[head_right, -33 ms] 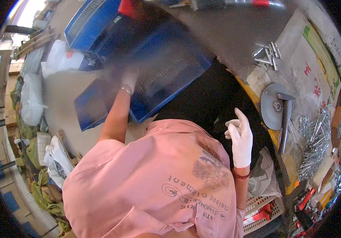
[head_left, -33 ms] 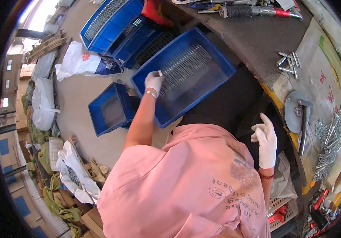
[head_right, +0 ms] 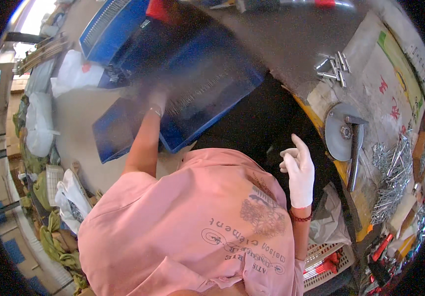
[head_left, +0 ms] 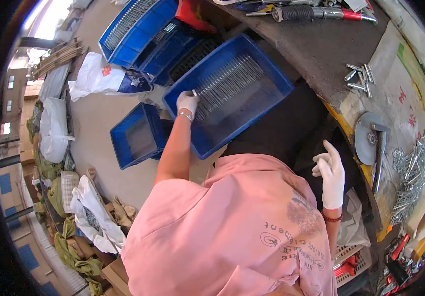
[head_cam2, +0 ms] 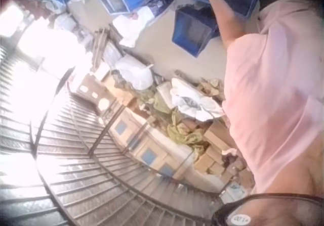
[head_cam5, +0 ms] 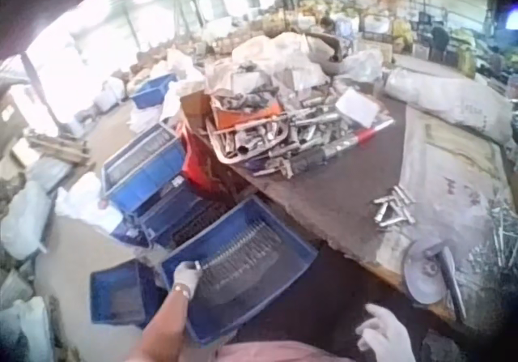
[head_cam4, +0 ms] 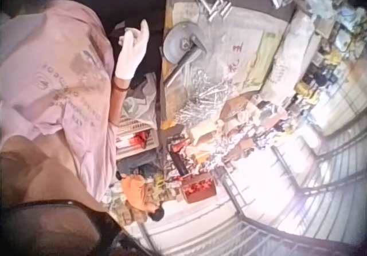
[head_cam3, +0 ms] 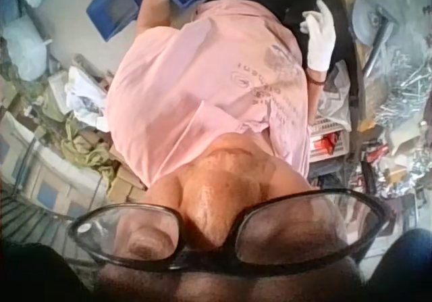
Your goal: Assembling metal brackets by inserting pins and securing them with a hammer.
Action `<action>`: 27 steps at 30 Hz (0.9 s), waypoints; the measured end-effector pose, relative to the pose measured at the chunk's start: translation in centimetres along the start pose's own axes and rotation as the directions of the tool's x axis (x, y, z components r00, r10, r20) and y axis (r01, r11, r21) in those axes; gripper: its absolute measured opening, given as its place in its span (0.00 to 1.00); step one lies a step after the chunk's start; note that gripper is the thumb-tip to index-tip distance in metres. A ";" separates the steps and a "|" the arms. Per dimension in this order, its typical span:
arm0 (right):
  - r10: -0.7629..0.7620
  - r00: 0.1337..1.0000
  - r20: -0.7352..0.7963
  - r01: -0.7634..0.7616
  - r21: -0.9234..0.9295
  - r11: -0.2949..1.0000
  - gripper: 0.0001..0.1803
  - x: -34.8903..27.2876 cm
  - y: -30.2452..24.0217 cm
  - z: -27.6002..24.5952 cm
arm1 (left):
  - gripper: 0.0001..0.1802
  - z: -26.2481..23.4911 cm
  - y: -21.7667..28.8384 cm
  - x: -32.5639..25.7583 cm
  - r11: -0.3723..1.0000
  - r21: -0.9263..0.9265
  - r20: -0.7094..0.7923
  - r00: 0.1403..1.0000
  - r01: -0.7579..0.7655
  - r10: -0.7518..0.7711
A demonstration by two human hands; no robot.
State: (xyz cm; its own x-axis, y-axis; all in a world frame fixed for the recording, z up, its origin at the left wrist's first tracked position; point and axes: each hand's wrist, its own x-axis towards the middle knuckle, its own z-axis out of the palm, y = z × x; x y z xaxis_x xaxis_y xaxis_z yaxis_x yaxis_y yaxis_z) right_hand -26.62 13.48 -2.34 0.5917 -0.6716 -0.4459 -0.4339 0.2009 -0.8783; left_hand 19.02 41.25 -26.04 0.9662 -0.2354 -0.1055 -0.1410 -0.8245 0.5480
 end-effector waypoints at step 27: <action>-0.067 0.997 0.038 0.070 -0.066 0.995 0.22 -0.7 2.0 -1.8 | 0.07 -5.1 33.8 -5.4 0.636 -0.334 -0.246 0.715 -0.696 0.654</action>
State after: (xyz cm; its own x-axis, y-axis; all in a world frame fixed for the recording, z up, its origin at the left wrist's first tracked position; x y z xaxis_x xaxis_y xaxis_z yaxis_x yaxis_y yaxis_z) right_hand -29.10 13.11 -3.48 0.6452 -0.6557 -0.3922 -0.4353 0.1064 -0.8940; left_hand 10.17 17.25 -2.73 0.6520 -0.5809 0.4872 -0.6901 -0.1885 0.6987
